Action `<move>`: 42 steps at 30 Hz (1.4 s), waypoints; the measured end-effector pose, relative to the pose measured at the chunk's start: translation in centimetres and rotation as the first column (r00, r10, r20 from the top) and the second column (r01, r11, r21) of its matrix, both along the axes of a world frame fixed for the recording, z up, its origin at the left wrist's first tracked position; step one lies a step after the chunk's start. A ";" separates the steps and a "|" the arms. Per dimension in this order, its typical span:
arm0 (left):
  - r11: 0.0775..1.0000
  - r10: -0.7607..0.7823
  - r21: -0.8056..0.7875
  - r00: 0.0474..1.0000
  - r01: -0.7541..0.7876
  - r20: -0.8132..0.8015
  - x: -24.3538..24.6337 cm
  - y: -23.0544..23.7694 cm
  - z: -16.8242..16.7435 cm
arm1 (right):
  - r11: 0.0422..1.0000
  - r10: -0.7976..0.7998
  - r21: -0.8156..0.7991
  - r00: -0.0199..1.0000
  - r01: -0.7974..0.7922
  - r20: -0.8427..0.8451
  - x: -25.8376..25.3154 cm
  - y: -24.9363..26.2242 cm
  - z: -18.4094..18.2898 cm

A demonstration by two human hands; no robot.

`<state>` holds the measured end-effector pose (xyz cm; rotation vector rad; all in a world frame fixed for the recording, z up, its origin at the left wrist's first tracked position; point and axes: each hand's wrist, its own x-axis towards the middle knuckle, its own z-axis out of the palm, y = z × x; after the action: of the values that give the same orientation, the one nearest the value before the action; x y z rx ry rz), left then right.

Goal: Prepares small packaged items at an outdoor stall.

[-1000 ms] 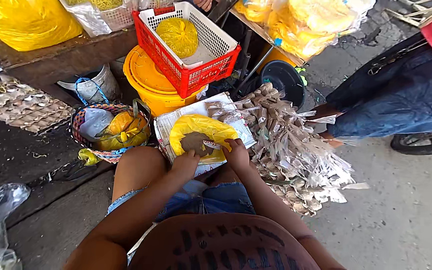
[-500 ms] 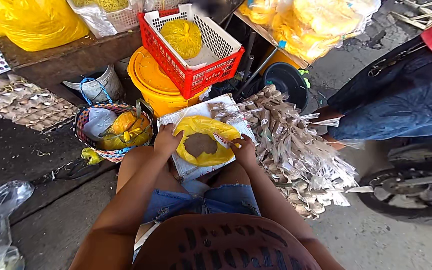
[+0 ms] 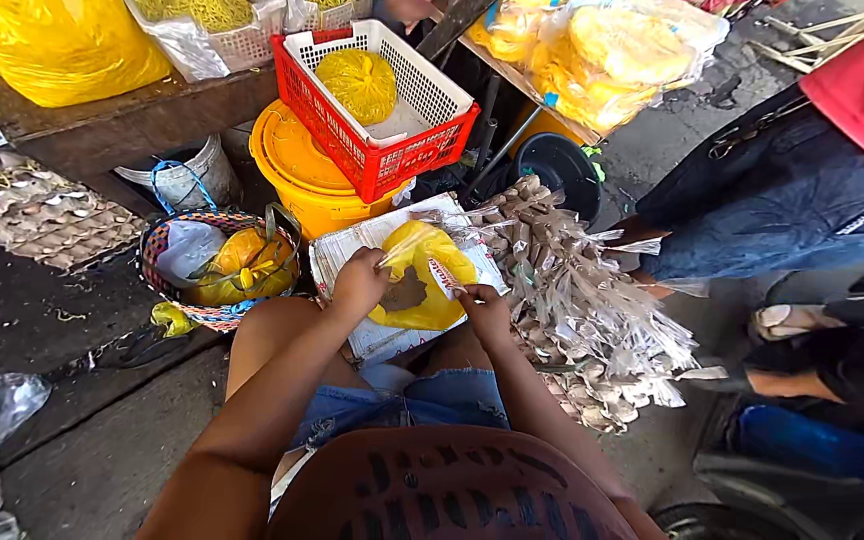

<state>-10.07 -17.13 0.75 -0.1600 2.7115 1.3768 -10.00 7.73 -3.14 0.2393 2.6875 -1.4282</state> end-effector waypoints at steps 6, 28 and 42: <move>1.000 -0.001 0.003 1.000 0.002 -0.016 0.1 -0.4 -0.3 | 0.991 0.085 0.106 0.996 -0.082 -0.026 0.4 0.4 -0.2; 0.968 0.130 0.207 0.989 -0.143 0.076 1.1 -0.4 -1.1 | 0.849 0.515 0.414 0.687 -0.328 -0.513 -0.7 -6.3 0.4; 0.948 0.083 0.311 0.996 -0.069 -0.031 1.9 -0.7 -2.3 | 0.719 0.648 0.622 0.625 -0.312 -0.435 -1.1 -4.9 0.3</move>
<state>-8.15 -17.86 -1.59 -0.2132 2.5007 1.8253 -11.07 2.79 -2.82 -1.1100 3.1749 -0.6791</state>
